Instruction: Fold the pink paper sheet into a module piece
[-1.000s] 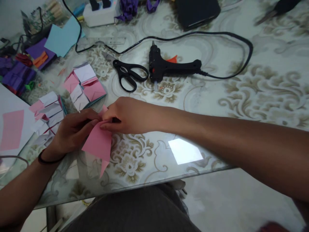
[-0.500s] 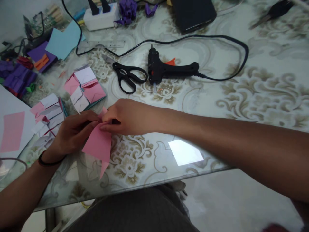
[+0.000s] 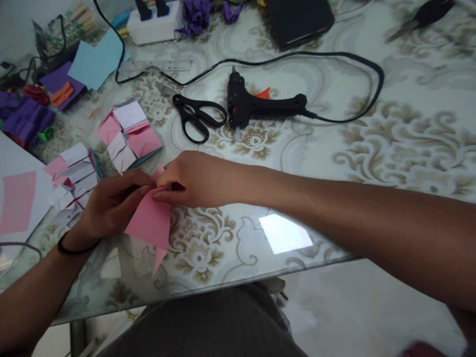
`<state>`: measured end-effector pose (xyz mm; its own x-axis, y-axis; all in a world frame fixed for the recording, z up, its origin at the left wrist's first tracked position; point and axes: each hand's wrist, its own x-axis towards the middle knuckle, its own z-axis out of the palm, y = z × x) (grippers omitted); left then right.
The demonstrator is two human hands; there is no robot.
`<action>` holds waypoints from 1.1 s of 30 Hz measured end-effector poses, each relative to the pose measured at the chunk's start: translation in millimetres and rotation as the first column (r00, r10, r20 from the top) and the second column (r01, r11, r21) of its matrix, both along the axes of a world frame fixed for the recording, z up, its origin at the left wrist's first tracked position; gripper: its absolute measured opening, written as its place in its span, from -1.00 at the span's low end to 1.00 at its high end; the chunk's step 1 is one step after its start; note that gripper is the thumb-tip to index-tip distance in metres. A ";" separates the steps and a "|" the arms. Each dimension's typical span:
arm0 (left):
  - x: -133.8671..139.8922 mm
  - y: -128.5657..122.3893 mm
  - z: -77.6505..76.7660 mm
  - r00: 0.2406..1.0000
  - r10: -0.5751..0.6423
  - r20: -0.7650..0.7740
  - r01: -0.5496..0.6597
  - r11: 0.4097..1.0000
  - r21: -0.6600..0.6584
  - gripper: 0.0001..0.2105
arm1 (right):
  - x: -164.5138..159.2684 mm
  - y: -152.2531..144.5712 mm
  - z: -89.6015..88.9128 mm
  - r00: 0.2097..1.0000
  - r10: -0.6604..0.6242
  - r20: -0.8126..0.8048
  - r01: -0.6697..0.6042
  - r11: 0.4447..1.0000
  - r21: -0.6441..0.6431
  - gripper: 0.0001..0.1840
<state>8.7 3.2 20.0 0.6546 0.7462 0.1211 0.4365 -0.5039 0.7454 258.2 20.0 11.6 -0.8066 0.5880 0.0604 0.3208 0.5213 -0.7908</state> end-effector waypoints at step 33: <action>-0.4 0.5 0.5 1.000 -0.008 -0.018 0.008 1.000 -0.006 -0.86 | -0.3 0.9 0.9 1.000 0.002 0.012 -0.001 1.000 -0.007 -0.54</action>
